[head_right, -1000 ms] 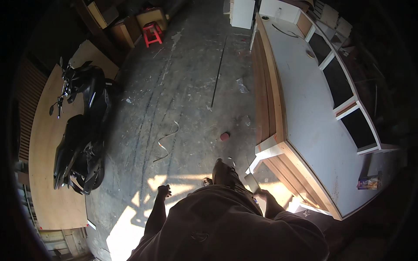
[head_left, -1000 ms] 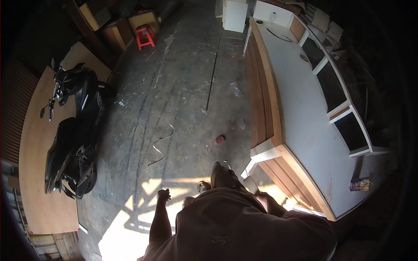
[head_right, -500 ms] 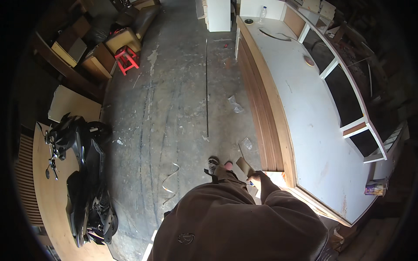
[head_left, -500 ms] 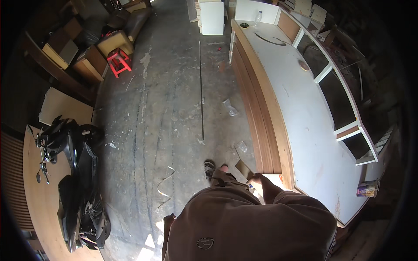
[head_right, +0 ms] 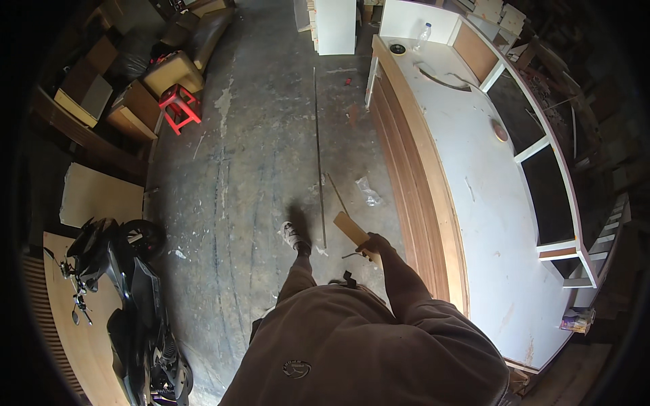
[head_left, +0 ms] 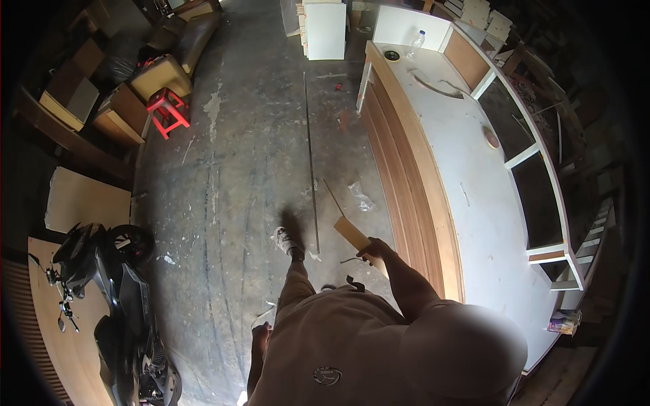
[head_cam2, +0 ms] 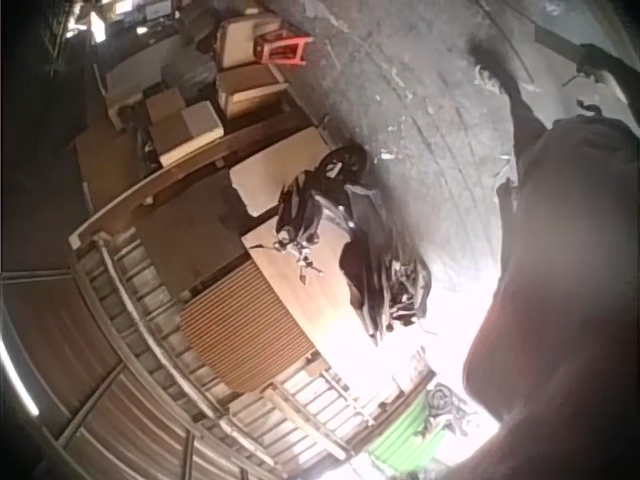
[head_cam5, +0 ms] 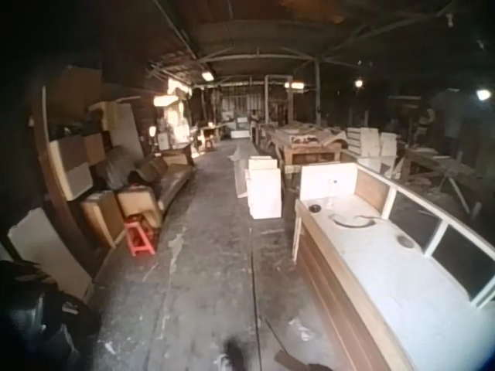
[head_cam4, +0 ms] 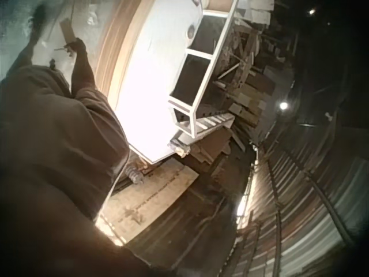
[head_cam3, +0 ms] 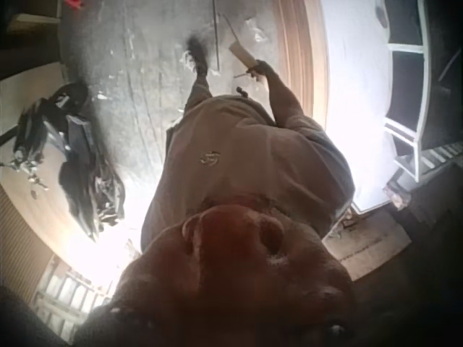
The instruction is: The person measures a wooden component using a tape measure, walks across the workshop to a table, and uses a hammer to join two wooden pieces together.
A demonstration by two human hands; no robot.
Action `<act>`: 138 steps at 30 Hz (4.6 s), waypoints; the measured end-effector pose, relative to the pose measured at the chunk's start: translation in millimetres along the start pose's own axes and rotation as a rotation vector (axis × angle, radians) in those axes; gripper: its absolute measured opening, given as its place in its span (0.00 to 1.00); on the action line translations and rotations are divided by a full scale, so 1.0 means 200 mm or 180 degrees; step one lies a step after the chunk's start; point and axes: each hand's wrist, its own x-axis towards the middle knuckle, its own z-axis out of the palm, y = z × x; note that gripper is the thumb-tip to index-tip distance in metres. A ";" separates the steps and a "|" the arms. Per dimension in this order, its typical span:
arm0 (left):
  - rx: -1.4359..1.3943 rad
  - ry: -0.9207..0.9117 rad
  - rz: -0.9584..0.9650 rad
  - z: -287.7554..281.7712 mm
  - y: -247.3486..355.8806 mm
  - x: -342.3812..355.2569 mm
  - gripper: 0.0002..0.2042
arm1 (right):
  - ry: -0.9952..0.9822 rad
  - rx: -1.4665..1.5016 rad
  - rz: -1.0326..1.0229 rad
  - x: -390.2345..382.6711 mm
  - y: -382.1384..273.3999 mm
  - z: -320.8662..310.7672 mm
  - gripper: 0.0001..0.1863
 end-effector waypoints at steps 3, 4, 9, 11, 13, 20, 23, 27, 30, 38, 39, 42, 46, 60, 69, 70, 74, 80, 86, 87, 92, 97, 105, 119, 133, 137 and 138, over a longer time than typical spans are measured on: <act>0.0179 -0.0027 0.0264 -0.11 0.60 -0.11 0.18 | -0.0179 0.0095 0.0531 0.22 0.07 -0.04 0.29; 0.0388 -0.0135 0.0532 -0.18 0.77 -0.07 0.18 | -0.0045 0.0077 0.0546 0.24 0.09 -0.03 0.28; 0.0362 0.0030 -0.0529 -0.48 1.39 0.57 0.18 | 0.0406 -0.0286 0.1013 0.16 -0.22 -0.05 0.35; 0.0358 0.0084 0.0024 -0.50 1.87 0.67 0.15 | 0.0581 0.0021 0.1225 0.19 -0.24 -0.09 0.34; 0.0239 0.0120 0.0197 -0.61 2.14 0.92 0.14 | 0.0560 0.0101 0.1207 0.28 -0.40 -0.11 0.34; 0.0453 -0.0454 0.1492 -0.21 3.47 0.96 0.15 | 0.0947 0.0350 0.1109 0.69 -0.76 -0.17 0.25; 0.0767 -0.0560 0.1382 -0.12 3.78 1.07 0.17 | 0.0993 0.0150 0.1065 0.99 -0.97 -0.27 0.23; 0.1273 -0.0378 0.0864 -0.16 3.99 1.37 0.19 | 0.0985 -0.0189 0.0777 1.35 -1.36 -0.52 0.27; 0.2200 -0.0433 0.1226 -0.26 4.08 1.55 0.17 | 0.0825 0.0331 0.1031 1.58 -1.65 -0.79 0.31; 0.1662 -0.0242 0.0693 -0.09 4.65 1.74 0.16 | 0.0744 0.0171 0.0544 2.18 -2.67 -1.58 0.37; 0.1537 -0.0278 0.0663 -0.02 4.77 1.75 0.16 | 0.0840 0.0154 0.0398 2.24 -2.80 -1.66 0.41; 0.1463 -0.0383 0.0686 0.14 5.12 1.80 0.16 | 0.0699 -0.0153 0.0400 2.44 -3.18 -1.86 0.40; 0.1630 -0.0536 0.0726 0.33 5.58 1.95 0.16 | 0.0895 -0.0994 0.0321 2.75 -3.35 -2.03 0.45; 0.2469 -0.0674 0.0845 0.98 7.93 2.54 0.14 | 0.1048 0.1386 0.1618 2.98 -3.56 -2.41 0.45; 0.2318 -0.1140 0.1537 2.00 8.94 2.58 0.12 | 0.1549 0.2105 0.1376 3.42 -3.79 -3.02 0.38; 0.2019 -0.1360 0.1223 2.09 8.98 2.61 0.12 | 0.1617 0.2085 0.1326 3.47 -3.82 -3.12 0.39; 0.1747 -0.2085 0.0472 2.42 9.07 2.66 0.11 | 0.1813 0.2181 0.1134 3.65 -3.75 -3.50 0.43; 0.3727 -0.1661 0.1577 2.82 9.18 2.67 0.11 | 0.1970 0.1889 0.1170 3.78 -3.82 -4.08 0.45; 0.4239 -0.1717 0.1561 3.28 9.47 2.64 0.11 | 0.2786 0.2250 0.0993 3.79 -3.79 -4.36 0.32; 0.4266 -0.1690 0.1557 3.36 9.53 2.66 0.11 | 0.2770 0.2275 0.0979 3.79 -3.82 -4.41 0.32; 0.4523 -0.1721 0.1547 3.97 9.93 2.62 0.12 | 0.2565 0.3803 0.1069 3.83 -3.77 -4.51 0.24; 0.4515 -0.1790 0.1627 4.78 10.45 2.49 0.12 | 0.2838 0.3939 0.1413 3.91 -3.78 -4.69 0.20; 0.4942 -0.2944 0.3467 6.27 11.10 2.37 0.11 | 0.3128 0.4370 0.1719 4.01 -3.79 -5.30 0.20; 0.5643 -0.2756 0.2078 7.20 10.90 2.00 0.18 | 0.3032 0.4829 0.2092 4.06 -3.43 -5.97 0.19; 0.5600 -0.2491 0.2511 8.28 10.69 1.53 0.17 | 0.3443 0.3519 0.2446 3.51 -2.52 -7.67 0.32; 0.5730 -0.2640 0.2489 8.73 10.62 1.46 0.17 | 0.3537 0.3646 0.2286 3.36 -2.48 -8.21 0.34; 0.5856 -0.2663 0.2478 8.86 10.61 1.43 0.17 | 0.3522 0.3969 0.2046 3.34 -2.47 -8.29 0.34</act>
